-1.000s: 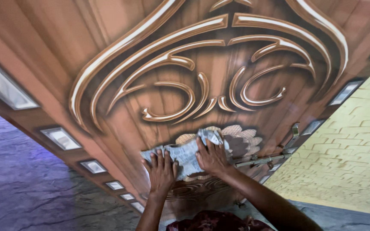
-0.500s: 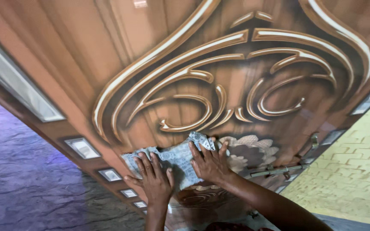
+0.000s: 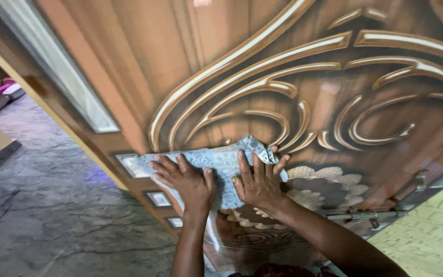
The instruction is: The person wipes the surface of a wooden door with a patterned cloth. The person uses both hands to rub the cloth over the door's decorative carvings and flat areas.
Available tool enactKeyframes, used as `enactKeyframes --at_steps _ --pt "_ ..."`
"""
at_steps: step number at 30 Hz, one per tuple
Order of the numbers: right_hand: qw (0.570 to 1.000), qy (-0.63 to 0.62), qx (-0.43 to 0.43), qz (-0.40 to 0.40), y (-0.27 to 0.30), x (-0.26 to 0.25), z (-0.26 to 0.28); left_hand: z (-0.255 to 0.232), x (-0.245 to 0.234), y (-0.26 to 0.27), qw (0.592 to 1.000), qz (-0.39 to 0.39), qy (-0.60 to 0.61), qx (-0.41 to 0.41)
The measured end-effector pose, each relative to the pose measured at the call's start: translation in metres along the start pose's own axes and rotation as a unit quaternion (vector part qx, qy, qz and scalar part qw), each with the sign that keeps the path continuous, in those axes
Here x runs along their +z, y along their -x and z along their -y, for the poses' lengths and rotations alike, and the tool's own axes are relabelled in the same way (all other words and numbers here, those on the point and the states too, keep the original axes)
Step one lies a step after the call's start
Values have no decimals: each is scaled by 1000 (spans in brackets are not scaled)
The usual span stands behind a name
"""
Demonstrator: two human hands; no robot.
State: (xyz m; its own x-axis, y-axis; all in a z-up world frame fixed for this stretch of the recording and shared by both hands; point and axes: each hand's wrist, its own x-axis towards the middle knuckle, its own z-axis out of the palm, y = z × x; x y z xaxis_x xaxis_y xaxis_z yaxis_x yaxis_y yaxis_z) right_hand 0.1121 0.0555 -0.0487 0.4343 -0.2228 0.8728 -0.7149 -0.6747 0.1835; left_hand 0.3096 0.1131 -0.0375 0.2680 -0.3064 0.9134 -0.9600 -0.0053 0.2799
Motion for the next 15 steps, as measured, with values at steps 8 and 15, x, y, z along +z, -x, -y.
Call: enactKeyframes --at_steps 8,15 --pt "982 -77 -9 171 9 -1 34 30 21 8 994 -59 -63 67" --pt "999 -6 37 28 -14 -8 4 42 10 4 990 -70 -74 100"
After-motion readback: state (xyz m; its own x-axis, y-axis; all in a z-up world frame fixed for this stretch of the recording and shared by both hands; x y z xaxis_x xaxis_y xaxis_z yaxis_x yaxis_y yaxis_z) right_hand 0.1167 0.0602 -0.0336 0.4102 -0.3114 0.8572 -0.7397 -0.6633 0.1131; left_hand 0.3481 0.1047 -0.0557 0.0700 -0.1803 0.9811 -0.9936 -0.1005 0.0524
